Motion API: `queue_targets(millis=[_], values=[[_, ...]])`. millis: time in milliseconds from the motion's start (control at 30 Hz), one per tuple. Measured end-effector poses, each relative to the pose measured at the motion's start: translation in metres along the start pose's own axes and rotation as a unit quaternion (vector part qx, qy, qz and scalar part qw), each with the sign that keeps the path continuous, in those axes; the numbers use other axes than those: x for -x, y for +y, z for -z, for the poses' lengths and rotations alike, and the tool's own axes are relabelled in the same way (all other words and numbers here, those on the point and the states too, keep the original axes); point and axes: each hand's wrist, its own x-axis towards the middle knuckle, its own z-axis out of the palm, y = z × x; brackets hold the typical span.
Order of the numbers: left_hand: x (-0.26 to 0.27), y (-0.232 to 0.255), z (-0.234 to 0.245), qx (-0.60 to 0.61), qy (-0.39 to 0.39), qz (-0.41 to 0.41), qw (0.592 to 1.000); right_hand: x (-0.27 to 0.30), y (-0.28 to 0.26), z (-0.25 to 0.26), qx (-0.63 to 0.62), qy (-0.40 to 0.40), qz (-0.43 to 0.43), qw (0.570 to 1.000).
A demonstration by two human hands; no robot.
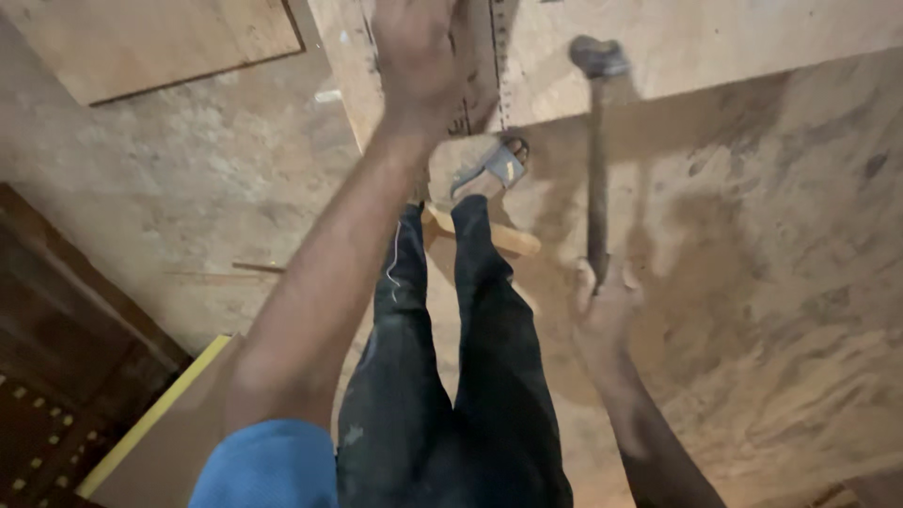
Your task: The person hammers nails into a wooden board using a hammer. They repeatedly pick up nails and strike them into the wood while sitting on the floor.
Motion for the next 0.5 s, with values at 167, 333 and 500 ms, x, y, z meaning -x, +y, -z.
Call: queue_targets(millis=[167, 333, 500], values=[[0.030, 0.058, 0.041, 0.047, 0.000, 0.004, 0.999, 0.006, 0.008, -0.005, -0.106, -0.033, -0.086, 0.990], [0.050, 0.084, 0.068, 0.021, -0.016, 0.077, 0.997, 0.015, 0.012, -0.006, -0.155, -0.051, -0.116, 0.980], [0.047, 0.065, 0.059, 0.034, -0.005, 0.110, 0.993, 0.023, 0.015, 0.000, -0.184, -0.095, -0.074, 0.976]])
